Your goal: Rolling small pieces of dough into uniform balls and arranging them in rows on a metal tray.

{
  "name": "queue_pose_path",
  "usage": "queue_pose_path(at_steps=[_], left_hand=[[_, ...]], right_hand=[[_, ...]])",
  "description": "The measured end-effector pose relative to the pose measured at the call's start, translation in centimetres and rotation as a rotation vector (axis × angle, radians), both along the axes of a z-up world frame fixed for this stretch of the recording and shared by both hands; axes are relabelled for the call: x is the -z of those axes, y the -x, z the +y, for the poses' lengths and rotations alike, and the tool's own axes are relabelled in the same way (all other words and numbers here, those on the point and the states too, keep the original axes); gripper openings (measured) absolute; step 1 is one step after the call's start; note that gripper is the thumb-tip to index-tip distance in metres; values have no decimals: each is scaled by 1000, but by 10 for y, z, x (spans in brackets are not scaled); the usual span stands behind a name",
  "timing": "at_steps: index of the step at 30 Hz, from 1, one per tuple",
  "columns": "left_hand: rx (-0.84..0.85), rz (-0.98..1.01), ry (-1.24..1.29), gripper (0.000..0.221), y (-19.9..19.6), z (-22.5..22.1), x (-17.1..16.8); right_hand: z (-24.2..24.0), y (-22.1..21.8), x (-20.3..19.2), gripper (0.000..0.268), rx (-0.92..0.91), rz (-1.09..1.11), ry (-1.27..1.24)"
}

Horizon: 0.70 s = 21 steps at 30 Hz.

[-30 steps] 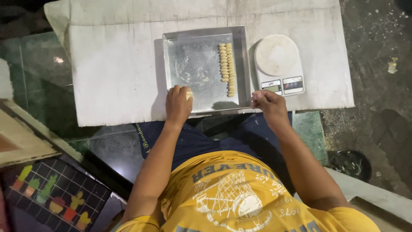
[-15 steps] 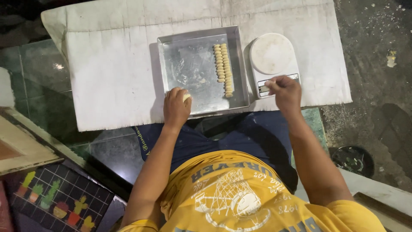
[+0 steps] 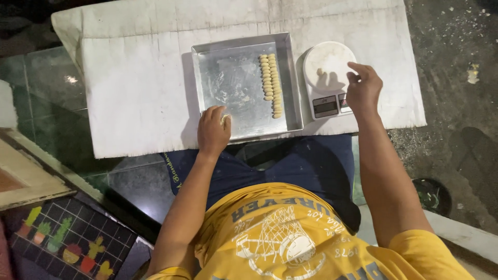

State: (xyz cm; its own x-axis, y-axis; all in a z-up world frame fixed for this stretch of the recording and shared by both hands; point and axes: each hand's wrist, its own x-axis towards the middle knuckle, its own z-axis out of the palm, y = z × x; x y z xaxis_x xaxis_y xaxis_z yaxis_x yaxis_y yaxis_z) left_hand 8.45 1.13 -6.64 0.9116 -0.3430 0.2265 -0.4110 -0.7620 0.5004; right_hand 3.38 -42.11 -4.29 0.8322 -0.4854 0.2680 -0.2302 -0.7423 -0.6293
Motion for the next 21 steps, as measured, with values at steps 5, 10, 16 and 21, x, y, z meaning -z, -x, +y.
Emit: queue_pose_path(at_steps=[5,10,16,21], left_hand=[[2,-18,0,29,0,1,0],[4,-19,1,29,-1,1,1],[-2,-42,14,29,0,0,1],[-10,-39,44,28,0,0,-1]], right_hand=[[9,20,-15,26,119,68,-52],[29,16,-24,26,111,133,-46],[36,-19,-15,26,18,269,130],[37,-40,3,23,1,425,282]])
